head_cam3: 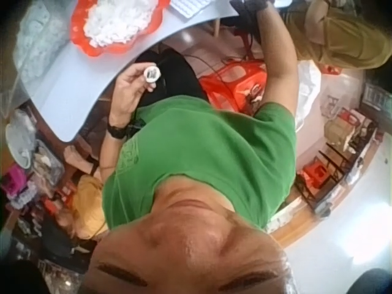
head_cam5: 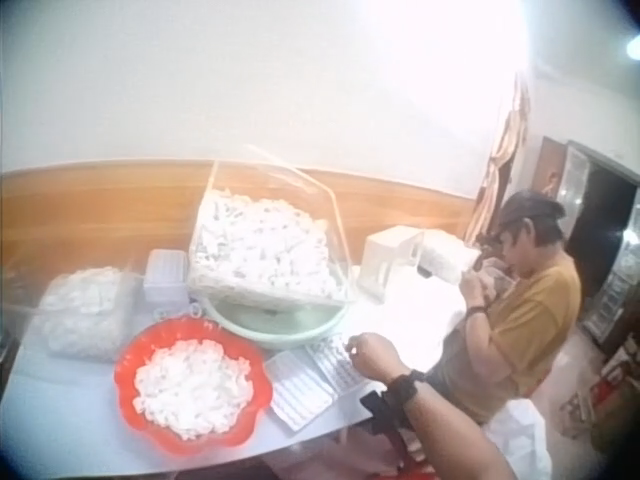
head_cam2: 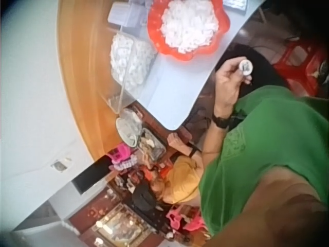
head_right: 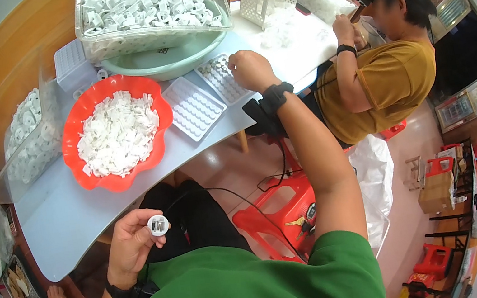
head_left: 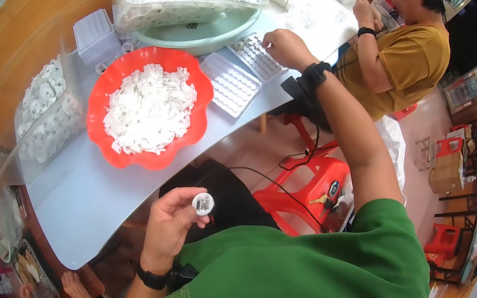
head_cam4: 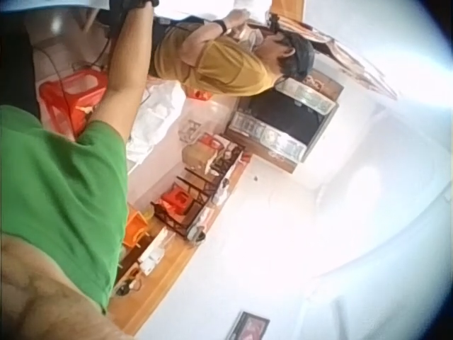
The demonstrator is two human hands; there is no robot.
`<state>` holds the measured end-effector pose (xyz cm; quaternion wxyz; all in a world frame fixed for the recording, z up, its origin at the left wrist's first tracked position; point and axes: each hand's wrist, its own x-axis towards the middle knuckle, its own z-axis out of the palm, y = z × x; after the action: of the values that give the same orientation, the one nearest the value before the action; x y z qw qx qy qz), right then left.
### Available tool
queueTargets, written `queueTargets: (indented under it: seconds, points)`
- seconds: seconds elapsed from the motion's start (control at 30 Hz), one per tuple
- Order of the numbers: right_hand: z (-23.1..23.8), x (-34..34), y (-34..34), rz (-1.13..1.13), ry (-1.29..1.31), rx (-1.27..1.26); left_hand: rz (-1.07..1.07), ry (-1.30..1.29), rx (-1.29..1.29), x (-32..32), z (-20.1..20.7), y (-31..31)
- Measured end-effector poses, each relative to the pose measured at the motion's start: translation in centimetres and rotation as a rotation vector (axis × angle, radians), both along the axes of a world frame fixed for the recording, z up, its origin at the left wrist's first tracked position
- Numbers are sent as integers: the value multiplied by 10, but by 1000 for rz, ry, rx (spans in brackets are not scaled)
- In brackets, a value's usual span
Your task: The recorder is assembling small plastic and metal components at a workstation.
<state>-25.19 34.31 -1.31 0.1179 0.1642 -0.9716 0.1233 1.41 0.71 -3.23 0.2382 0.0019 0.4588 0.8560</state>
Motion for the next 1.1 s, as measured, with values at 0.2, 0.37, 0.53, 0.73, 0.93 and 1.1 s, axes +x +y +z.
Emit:
queueTargets:
  seconds: [0.2, 0.37, 0.53, 0.73, 0.93, 1.1]
  points:
    - [-1, -12, -15, 13, -76, 162, -21, -39, 30, -8, 1, -1]
    - [-18, -32, -11, 64, -11, 184, -21, -75, -55, -15, -3, 1]
    - [-5, -34, -16, 69, -18, 255, -34, -47, 109, -17, -5, 0]
    - [-3, -23, -13, 68, 74, 306, -7, -5, 172, -4, -8, -2]
    - [67, 80, -55, 254, 136, -231, 62, 12, 189, 12, -4, -6]
    - [62, 202, -114, 615, 94, -430, 112, 28, 199, 20, -1, 3]
